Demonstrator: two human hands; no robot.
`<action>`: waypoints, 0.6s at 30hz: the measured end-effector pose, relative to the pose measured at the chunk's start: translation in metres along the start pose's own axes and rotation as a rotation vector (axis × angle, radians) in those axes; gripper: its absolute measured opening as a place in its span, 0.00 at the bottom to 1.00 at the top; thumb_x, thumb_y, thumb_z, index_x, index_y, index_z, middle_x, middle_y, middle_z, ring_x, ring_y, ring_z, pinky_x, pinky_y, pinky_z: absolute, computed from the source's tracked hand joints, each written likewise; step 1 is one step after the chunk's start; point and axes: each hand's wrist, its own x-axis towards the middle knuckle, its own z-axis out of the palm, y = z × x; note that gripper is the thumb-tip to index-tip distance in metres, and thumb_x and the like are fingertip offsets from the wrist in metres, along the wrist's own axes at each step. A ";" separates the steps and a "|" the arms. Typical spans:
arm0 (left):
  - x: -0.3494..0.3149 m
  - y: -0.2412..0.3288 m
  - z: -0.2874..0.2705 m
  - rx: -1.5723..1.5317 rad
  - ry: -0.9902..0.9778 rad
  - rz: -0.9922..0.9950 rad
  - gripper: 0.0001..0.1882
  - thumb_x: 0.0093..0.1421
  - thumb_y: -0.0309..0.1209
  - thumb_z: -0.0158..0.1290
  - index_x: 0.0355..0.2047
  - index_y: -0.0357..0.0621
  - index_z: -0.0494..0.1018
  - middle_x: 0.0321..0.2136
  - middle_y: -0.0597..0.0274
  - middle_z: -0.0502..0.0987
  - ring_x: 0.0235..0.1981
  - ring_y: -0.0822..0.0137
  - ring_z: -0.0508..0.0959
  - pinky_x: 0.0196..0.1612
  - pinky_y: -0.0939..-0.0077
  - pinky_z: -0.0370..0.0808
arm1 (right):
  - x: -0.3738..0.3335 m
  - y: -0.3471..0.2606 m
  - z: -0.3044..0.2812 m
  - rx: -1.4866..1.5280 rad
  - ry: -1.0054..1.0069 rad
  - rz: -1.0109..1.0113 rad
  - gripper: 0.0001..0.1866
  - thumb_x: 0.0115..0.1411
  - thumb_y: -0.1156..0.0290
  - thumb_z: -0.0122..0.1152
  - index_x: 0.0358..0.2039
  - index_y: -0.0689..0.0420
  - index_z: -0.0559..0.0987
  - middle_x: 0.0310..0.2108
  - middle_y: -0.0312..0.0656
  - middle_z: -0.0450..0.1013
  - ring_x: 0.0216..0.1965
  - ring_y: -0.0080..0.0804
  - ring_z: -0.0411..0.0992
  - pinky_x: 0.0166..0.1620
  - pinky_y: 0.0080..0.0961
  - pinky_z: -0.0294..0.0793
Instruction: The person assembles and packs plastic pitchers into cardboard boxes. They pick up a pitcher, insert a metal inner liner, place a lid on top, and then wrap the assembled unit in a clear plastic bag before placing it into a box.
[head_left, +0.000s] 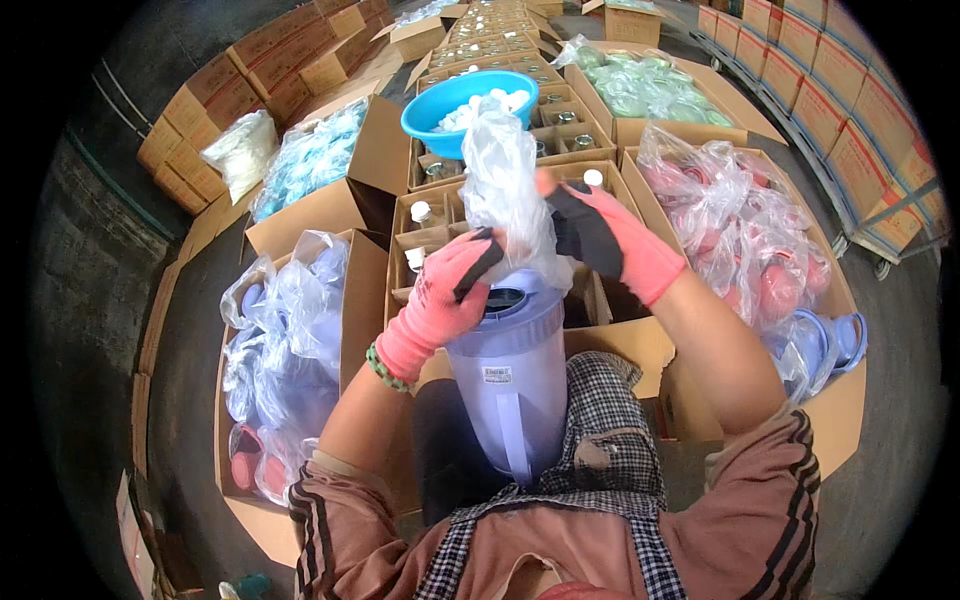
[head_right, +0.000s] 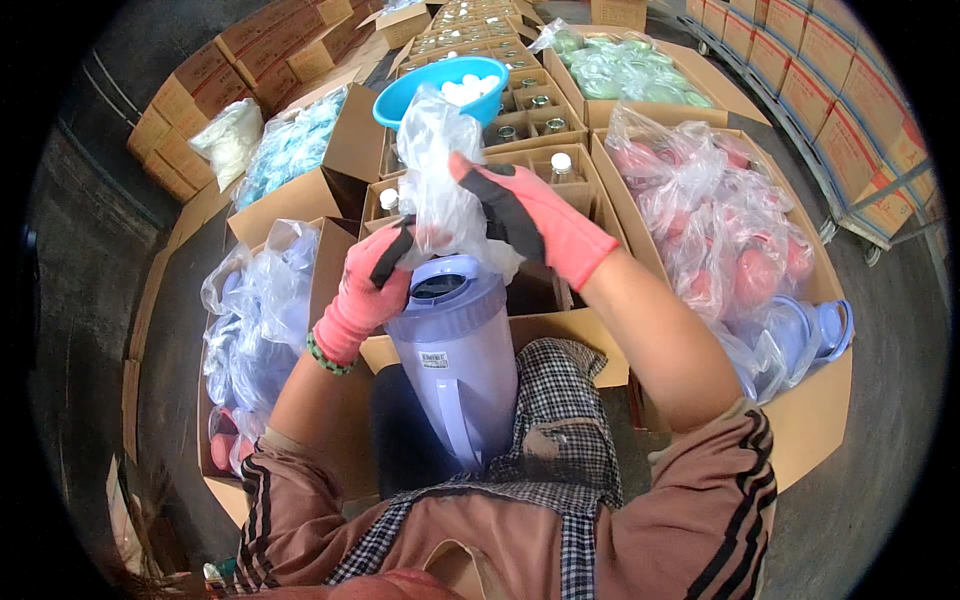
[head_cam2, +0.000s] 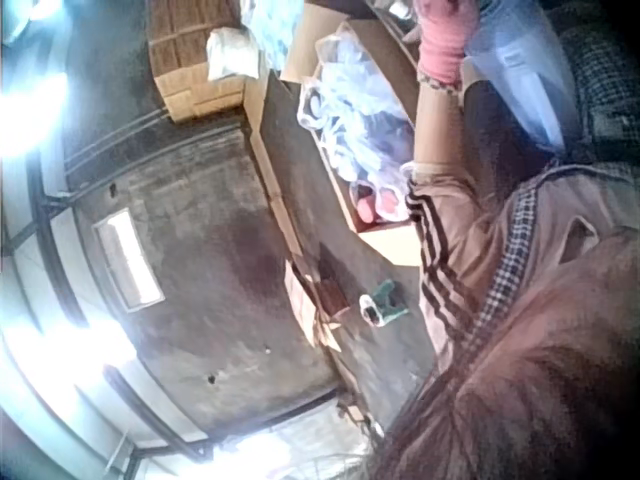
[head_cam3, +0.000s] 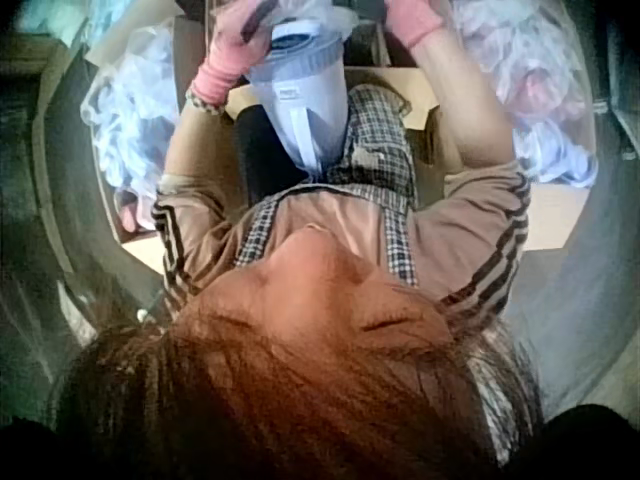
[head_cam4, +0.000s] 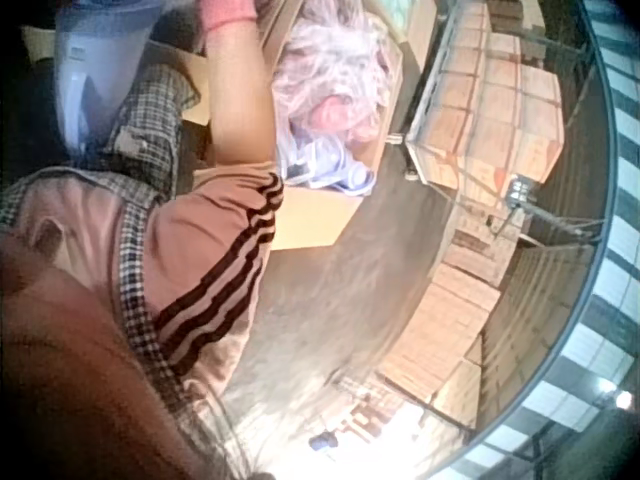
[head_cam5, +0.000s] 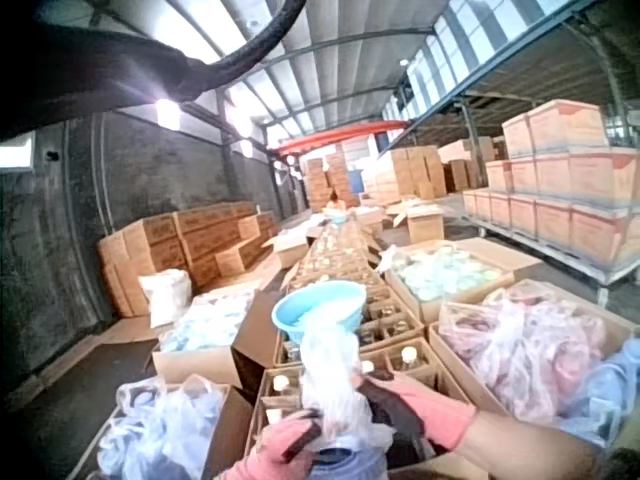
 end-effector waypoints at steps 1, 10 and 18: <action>0.002 0.002 0.001 -0.039 -0.037 0.006 0.18 0.44 0.17 0.47 0.39 0.32 0.67 0.33 0.46 0.73 0.38 0.55 0.74 0.42 0.70 0.70 | 0.017 0.018 -0.018 -0.022 0.084 0.014 0.20 0.52 0.55 0.56 0.35 0.60 0.73 0.31 0.36 0.70 0.30 0.23 0.69 0.33 0.15 0.68; -0.067 -0.072 0.000 -1.297 0.581 -0.806 0.19 0.51 0.19 0.47 0.45 0.34 0.62 0.39 0.54 0.70 0.41 0.65 0.71 0.43 0.69 0.70 | 0.017 0.066 -0.046 0.264 -0.169 -0.161 0.16 0.55 0.72 0.50 0.44 0.62 0.66 0.37 0.37 0.66 0.40 0.25 0.66 0.42 0.22 0.69; -0.052 -0.081 -0.029 -0.862 0.250 -0.815 0.18 0.47 0.27 0.55 0.38 0.34 0.68 0.27 0.64 0.73 0.27 0.73 0.72 0.34 0.78 0.70 | 0.047 0.053 -0.027 -0.277 0.215 -0.215 0.25 0.41 0.67 0.66 0.39 0.65 0.71 0.34 0.39 0.71 0.34 0.25 0.70 0.38 0.21 0.69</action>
